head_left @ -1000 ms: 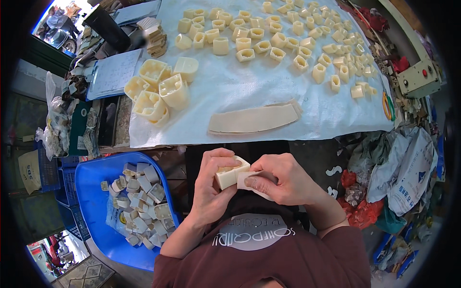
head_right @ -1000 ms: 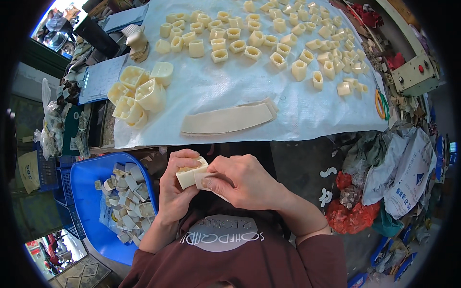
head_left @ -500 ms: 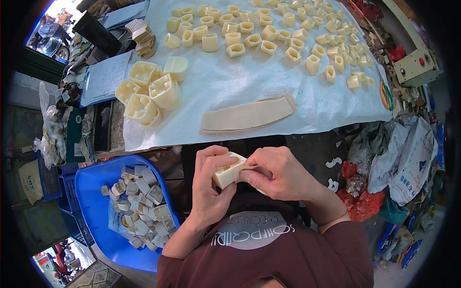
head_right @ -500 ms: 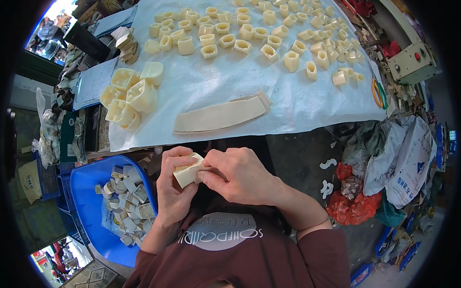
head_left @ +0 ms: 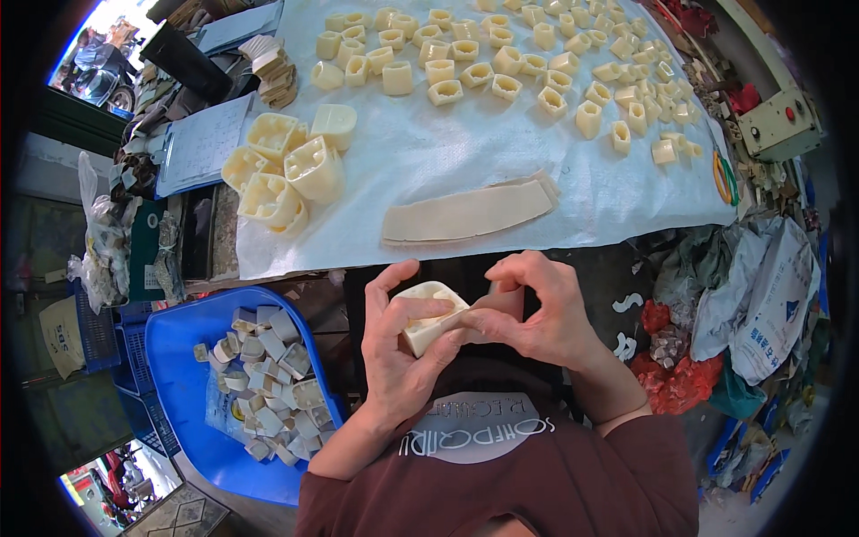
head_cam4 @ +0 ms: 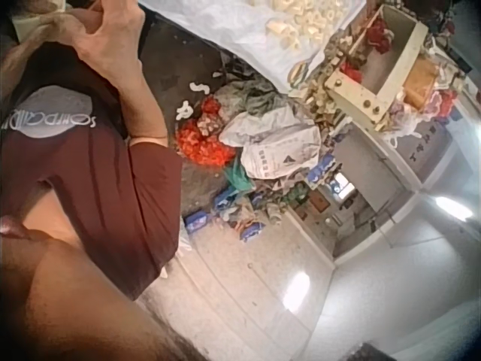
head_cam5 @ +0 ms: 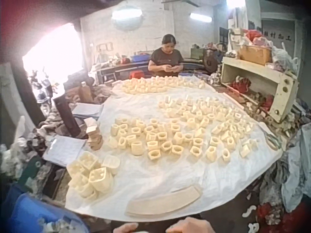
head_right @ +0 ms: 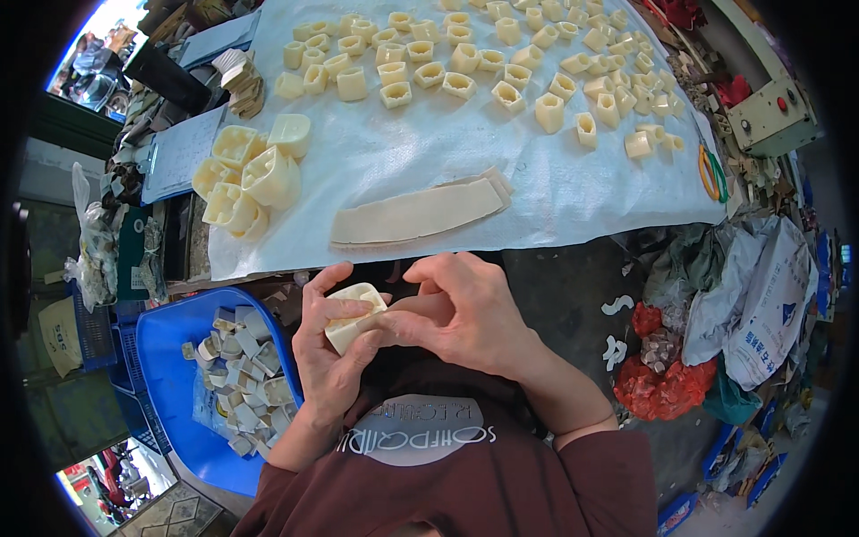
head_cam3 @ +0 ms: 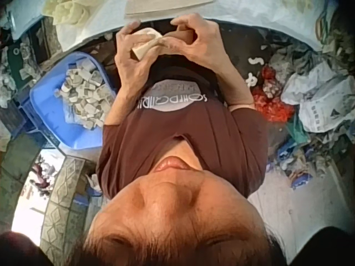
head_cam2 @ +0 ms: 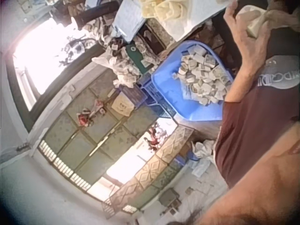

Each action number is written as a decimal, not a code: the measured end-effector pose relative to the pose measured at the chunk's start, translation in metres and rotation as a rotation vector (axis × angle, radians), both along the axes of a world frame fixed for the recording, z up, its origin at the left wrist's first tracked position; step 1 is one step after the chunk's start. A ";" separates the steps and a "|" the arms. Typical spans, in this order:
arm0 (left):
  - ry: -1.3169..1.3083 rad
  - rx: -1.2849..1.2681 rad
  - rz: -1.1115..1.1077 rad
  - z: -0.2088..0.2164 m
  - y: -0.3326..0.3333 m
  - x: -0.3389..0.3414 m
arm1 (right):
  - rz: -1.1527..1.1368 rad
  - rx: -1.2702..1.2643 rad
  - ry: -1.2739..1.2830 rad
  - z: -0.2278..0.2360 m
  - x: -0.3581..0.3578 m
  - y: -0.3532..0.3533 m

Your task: The person repeatedly picks a small plastic mold and a flat plastic sheet, inserts the sheet into the mold, presses the edges to form a shape, and places the assembled unit on the table. This cycle continues throughout the clip.

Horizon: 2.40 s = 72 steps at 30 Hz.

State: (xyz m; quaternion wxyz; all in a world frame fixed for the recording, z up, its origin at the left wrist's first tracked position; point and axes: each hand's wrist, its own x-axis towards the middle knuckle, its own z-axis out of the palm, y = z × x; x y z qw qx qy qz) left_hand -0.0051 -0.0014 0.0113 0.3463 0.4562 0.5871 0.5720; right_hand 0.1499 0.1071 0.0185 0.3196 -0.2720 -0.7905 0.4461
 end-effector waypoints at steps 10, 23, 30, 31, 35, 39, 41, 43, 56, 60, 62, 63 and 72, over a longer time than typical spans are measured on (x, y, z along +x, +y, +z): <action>-0.322 0.061 -0.033 -0.003 0.001 -0.013 | 0.155 0.307 0.164 0.003 -0.002 -0.042; -0.475 0.164 -0.127 -0.005 -0.002 -0.017 | 0.225 -1.113 0.677 -0.028 -0.024 -0.031; -0.564 0.191 -0.212 -0.016 -0.006 -0.021 | 0.058 -1.218 0.671 -0.014 -0.020 -0.027; -0.564 0.195 -0.226 -0.016 -0.007 -0.022 | 0.059 -1.222 0.670 -0.015 -0.020 -0.028; -0.562 0.219 -0.259 -0.018 -0.006 -0.022 | 0.078 -1.226 0.668 -0.018 -0.021 -0.029; -0.584 0.246 -0.258 -0.020 -0.004 -0.018 | 0.080 -1.222 0.666 -0.015 -0.024 -0.029; -0.646 0.265 -0.224 -0.016 -0.001 -0.010 | 0.094 -1.192 0.652 -0.012 -0.024 -0.027; -0.523 0.328 -0.220 -0.019 0.002 -0.011 | 0.114 -1.131 0.621 -0.012 -0.022 -0.023; -0.256 0.095 -0.100 -0.002 -0.002 -0.011 | 0.026 -0.917 0.512 -0.013 -0.015 -0.013; -0.258 0.150 -0.214 -0.003 -0.002 -0.018 | 0.021 -0.926 0.466 -0.011 -0.018 -0.015; -0.292 0.121 -0.236 -0.001 -0.002 -0.019 | 0.108 -0.937 0.467 -0.018 -0.014 -0.014; -0.308 0.106 -0.246 0.000 -0.002 -0.019 | 0.152 -0.943 0.468 -0.020 -0.012 -0.013; -0.101 -0.066 0.119 0.002 0.005 0.013 | -0.110 -0.710 0.404 -0.003 -0.022 -0.026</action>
